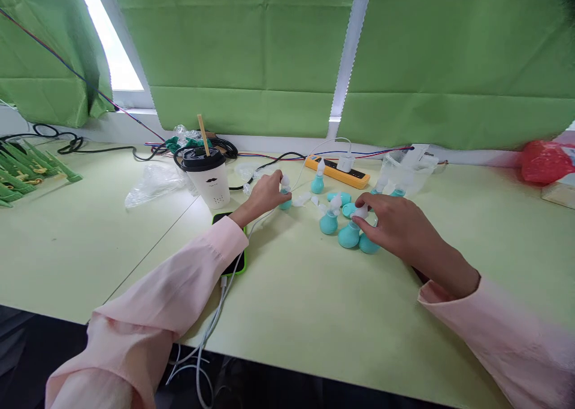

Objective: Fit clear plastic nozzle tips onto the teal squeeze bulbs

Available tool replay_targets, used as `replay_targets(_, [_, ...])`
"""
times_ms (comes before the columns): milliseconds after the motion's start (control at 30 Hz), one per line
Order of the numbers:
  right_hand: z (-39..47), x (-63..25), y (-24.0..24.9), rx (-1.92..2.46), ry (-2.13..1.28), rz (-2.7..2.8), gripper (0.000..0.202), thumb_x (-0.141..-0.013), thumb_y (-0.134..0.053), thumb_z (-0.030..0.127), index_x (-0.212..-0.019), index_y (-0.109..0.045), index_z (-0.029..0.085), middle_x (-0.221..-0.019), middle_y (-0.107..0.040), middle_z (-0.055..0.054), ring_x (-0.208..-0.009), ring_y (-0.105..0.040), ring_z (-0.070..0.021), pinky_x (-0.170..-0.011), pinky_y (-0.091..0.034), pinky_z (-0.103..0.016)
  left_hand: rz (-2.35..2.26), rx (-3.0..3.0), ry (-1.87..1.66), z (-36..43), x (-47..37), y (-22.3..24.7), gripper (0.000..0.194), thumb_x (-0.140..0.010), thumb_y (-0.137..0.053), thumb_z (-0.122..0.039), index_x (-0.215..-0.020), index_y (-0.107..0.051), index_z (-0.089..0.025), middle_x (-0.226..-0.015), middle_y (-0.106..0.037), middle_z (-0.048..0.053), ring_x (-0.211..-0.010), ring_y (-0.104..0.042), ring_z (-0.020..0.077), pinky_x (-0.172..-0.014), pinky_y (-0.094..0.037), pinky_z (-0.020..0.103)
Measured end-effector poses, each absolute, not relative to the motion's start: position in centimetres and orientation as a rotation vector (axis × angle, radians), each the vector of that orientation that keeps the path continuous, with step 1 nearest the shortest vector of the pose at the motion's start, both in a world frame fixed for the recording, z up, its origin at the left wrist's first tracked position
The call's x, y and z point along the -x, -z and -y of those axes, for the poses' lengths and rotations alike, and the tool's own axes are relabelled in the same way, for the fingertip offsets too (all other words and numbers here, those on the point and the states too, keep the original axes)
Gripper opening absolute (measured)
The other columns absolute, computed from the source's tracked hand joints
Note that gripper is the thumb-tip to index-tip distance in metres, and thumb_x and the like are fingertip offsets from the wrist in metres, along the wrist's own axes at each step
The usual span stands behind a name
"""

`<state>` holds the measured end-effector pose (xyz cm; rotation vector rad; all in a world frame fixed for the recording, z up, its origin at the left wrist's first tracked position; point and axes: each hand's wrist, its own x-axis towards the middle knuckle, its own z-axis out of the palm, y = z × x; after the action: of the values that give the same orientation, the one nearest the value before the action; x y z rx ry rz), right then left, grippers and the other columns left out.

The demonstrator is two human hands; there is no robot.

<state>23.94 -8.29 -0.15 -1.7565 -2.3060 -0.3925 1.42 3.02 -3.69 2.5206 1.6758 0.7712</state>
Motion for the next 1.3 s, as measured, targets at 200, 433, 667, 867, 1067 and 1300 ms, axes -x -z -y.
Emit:
replay_targets(200, [8.4,-23.9,0.4,1.739,0.455,2.285,0.019,-0.074,-0.042,0.029,-0.087,-0.053,0.018,-0.067,-0.059,-0.003,-0.051,-0.05,-0.0157,-0.044,-0.026,-0.024,-1.65,-2.529,-0.628,-2.9,-1.2,3.6,0.04,-0.062,-0.055,-0.033,-0.097,-0.044,-0.015,-0.069,-0.055,0.005,-0.068,-0.052,0.0209,-0.052,-0.033,0.025])
replay_targets(433, [8.6,-23.6,0.3,1.73,0.415,2.289,0.024,-0.073,-0.047,0.03,-0.091,-0.053,0.017,-0.077,-0.06,-0.005,-0.057,-0.053,-0.0168,-0.047,-0.03,-0.026,-1.723,-2.62,-0.478,-1.7,-0.4,-0.5,0.031,-0.058,-0.06,-0.041,-0.074,-0.057,-0.015,-0.063,-0.054,0.005,-0.072,-0.052,0.0232,-0.059,-0.036,0.028])
replay_targets(667, [8.8,-23.4,0.2,1.737,0.513,2.253,0.025,-0.074,-0.046,0.036,-0.088,-0.053,0.017,-0.078,-0.062,-0.005,-0.058,-0.054,-0.0179,-0.046,-0.028,-0.025,-0.992,-2.908,-0.618,0.8,-4.0,2.3,0.027,-0.076,-0.038,-0.016,-0.095,-0.057,-0.012,-0.091,-0.06,0.01,-0.083,-0.055,0.0182,-0.074,-0.04,0.028])
replay_targets(867, [8.8,-23.5,0.3,1.715,0.515,2.256,0.025,-0.073,-0.047,0.038,-0.088,-0.053,0.018,-0.076,-0.062,-0.003,-0.053,-0.052,-0.015,-0.044,-0.025,-0.024,-1.182,-3.136,-0.353,-0.2,-6.2,7.0,0.056,-0.071,-0.039,-0.003,-0.125,-0.024,-0.006,-0.127,-0.03,0.023,-0.12,-0.027,0.0311,-0.09,-0.027,0.044])
replay_targets(1067, [8.8,-23.6,0.4,1.724,0.518,2.235,0.025,-0.073,-0.048,0.039,-0.087,-0.053,0.018,-0.074,-0.062,-0.002,-0.056,-0.055,-0.0157,-0.043,-0.023,-0.022,-1.481,-3.053,-0.147,-1.9,-7.7,7.5,0.048,-0.072,-0.042,-0.003,-0.117,-0.035,-0.017,-0.116,-0.04,0.015,-0.098,-0.048,0.0264,-0.072,-0.041,0.035])
replay_targets(1300, [9.0,-23.5,0.4,1.737,0.525,2.222,0.027,-0.073,-0.046,0.041,-0.088,-0.054,0.02,-0.073,-0.063,-0.001,-0.054,-0.054,-0.0147,-0.042,-0.021,-0.021,-1.526,-3.051,-0.25,-1.4,-8.0,6.1,0.039,-0.073,-0.035,-0.001,-0.108,-0.042,-0.015,-0.1,-0.047,0.012,-0.087,-0.049,0.0208,-0.059,-0.04,0.027])
